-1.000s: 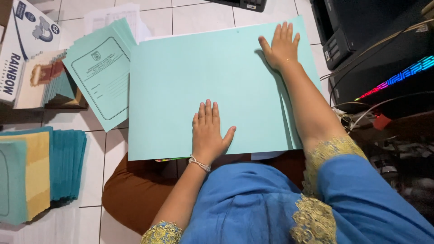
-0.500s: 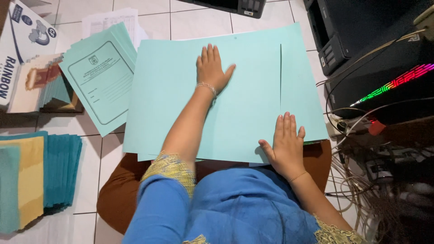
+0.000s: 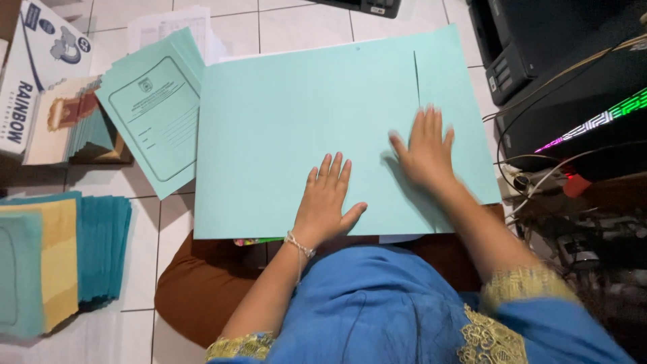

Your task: The person repeatedly opens and closes light blue folders, smoothing them flat with both hands. The action is performed one at a time on a stack of identical folders placed on the floor.

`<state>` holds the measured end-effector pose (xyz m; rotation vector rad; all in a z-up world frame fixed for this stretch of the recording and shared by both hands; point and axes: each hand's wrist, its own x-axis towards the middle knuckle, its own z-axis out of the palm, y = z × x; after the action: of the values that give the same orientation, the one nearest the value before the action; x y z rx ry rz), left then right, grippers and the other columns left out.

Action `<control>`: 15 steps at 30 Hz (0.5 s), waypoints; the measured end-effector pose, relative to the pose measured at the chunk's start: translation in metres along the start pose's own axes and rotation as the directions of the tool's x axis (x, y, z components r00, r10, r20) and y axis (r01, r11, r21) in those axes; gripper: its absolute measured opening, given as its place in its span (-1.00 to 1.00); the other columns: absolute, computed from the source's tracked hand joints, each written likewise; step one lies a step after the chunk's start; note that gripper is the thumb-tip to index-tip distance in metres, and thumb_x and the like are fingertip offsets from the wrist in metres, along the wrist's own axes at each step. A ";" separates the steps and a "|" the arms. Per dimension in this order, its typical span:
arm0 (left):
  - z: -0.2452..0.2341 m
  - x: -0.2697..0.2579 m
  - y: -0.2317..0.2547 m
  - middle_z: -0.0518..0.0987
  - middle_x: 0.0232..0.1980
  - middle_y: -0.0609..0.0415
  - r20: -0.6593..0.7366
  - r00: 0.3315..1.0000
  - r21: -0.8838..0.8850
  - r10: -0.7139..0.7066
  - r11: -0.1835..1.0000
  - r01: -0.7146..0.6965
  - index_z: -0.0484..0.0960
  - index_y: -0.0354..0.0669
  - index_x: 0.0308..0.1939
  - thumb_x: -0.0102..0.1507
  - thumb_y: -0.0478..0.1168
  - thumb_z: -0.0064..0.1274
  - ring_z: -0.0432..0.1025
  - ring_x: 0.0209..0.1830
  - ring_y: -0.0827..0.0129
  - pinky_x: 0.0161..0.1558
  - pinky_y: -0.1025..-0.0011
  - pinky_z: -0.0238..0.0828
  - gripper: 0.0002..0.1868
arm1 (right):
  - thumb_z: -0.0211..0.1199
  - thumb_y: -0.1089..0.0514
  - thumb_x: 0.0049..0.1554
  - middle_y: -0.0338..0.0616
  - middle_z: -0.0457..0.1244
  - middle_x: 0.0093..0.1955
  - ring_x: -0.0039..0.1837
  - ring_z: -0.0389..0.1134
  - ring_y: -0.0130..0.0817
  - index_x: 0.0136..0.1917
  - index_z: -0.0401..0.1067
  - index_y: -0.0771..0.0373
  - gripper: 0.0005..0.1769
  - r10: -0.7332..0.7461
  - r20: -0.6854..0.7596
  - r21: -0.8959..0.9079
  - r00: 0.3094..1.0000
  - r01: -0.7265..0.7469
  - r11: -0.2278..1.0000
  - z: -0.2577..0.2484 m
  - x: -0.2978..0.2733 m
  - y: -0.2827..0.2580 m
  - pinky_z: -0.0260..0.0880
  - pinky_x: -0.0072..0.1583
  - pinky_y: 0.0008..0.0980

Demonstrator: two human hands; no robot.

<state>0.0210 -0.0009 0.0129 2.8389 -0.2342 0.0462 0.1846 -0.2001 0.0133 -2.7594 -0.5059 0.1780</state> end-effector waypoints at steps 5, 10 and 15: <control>0.016 0.004 -0.003 -0.05 0.65 -0.20 -0.063 0.998 0.044 -0.014 0.999 0.017 -0.02 -0.25 0.59 0.36 0.37 -0.31 -0.19 0.66 -0.07 0.52 -0.08 -0.24 -0.05 | -0.42 -0.51 0.31 0.20 -0.33 0.71 0.71 -0.43 0.03 0.66 -0.23 0.40 0.05 0.003 -0.039 -0.061 0.999 -0.005 0.998 -0.007 0.152 0.011 -0.47 0.57 0.24; 0.020 0.004 -0.004 -0.11 0.67 -0.12 -0.082 0.995 0.077 -0.062 0.995 0.068 -0.09 -0.19 0.61 0.36 0.38 -0.35 -0.25 0.68 0.04 0.54 -0.02 -0.28 -0.05 | -0.39 -0.48 0.29 0.14 -0.41 0.72 0.70 -0.50 -0.04 0.66 -0.30 0.40 0.04 -0.023 -0.024 -0.099 0.999 0.020 0.995 -0.011 0.123 0.002 -0.46 0.58 0.11; 0.016 0.004 -0.001 0.01 0.64 -0.26 -0.065 0.995 -0.024 -0.081 0.997 0.079 0.03 -0.28 0.58 0.32 0.42 -0.30 -0.15 0.66 -0.07 0.52 -0.11 -0.26 0.00 | -0.25 -0.43 0.32 0.41 -0.23 0.67 0.70 -0.31 0.22 0.63 -0.13 0.51 0.02 -0.095 0.001 -0.066 0.996 0.095 0.993 -0.019 -0.033 -0.006 -0.37 0.55 0.29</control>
<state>0.0247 -0.0053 -0.0027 2.8166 -0.1060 0.1196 0.1555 -0.2124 0.0355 -2.7911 -0.6518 0.1382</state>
